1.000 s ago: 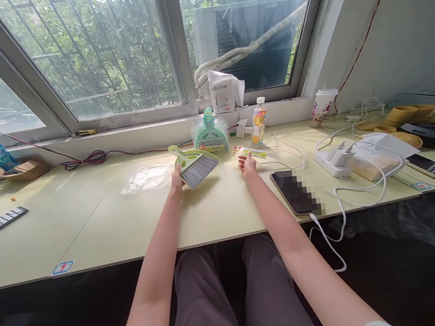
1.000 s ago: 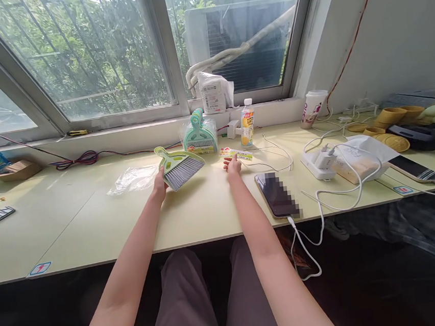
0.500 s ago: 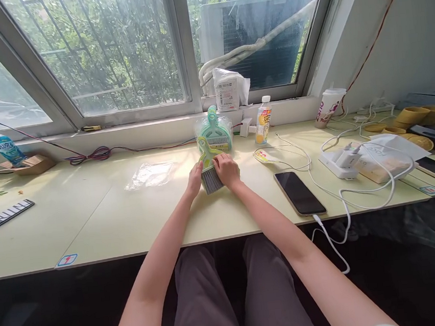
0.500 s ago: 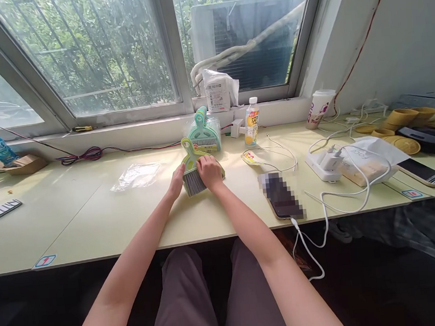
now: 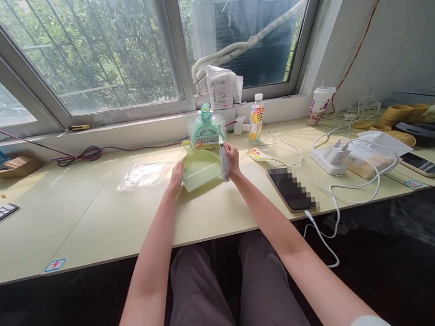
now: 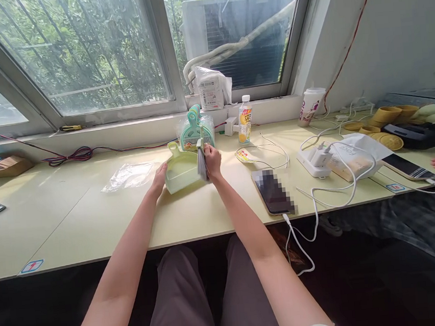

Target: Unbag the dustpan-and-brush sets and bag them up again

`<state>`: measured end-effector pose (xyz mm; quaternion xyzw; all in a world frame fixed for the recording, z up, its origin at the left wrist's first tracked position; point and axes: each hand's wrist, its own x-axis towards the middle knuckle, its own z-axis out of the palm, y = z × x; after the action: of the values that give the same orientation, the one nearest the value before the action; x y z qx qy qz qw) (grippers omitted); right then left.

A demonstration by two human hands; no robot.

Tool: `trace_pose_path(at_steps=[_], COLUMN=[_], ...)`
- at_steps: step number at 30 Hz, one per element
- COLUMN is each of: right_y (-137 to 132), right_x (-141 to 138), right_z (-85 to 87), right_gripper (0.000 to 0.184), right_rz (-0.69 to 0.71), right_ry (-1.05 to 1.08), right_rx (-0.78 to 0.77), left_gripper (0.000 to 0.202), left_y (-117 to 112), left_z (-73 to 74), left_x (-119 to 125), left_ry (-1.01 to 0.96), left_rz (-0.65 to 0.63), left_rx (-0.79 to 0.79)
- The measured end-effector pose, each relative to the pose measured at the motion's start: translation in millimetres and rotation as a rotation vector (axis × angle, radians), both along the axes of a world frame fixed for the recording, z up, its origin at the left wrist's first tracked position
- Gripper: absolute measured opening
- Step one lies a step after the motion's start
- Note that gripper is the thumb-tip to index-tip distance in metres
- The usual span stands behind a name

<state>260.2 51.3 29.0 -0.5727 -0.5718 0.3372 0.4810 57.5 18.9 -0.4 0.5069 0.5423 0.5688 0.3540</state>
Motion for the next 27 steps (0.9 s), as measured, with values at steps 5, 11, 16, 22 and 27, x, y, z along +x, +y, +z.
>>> trace_pose_path(at_steps=[5,11,16,22,27], right_y=[17,23,19,16,15], right_x=[28,31,28,22,17], right_z=[-12.4,-31.4,-32.1,-31.8,-33.9], right_gripper=[0.037,0.032,0.032,0.035,0.041], right_rz=[-0.14,-0.071,0.007,0.022,-0.003], right_ry=[-0.513,-0.82,-0.959,-0.982,-0.982], right_rx=[0.175,0.073,0.056,0.03,0.084], left_gripper=[0.032,0.027,0.027,0.031,0.031], left_y=[7,7,4,0,-6], left_z=[-10.9,-19.4,-20.1,-17.0,-11.8], left_x=[-36,-47,-47,-47,-46], left_ry=[0.219,0.571,0.673,0.79,0.918], left_rz=[0.147,0.266,0.279,0.334,0.407], left_rx=[-0.085,-0.211,-0.23,-0.262,-0.293])
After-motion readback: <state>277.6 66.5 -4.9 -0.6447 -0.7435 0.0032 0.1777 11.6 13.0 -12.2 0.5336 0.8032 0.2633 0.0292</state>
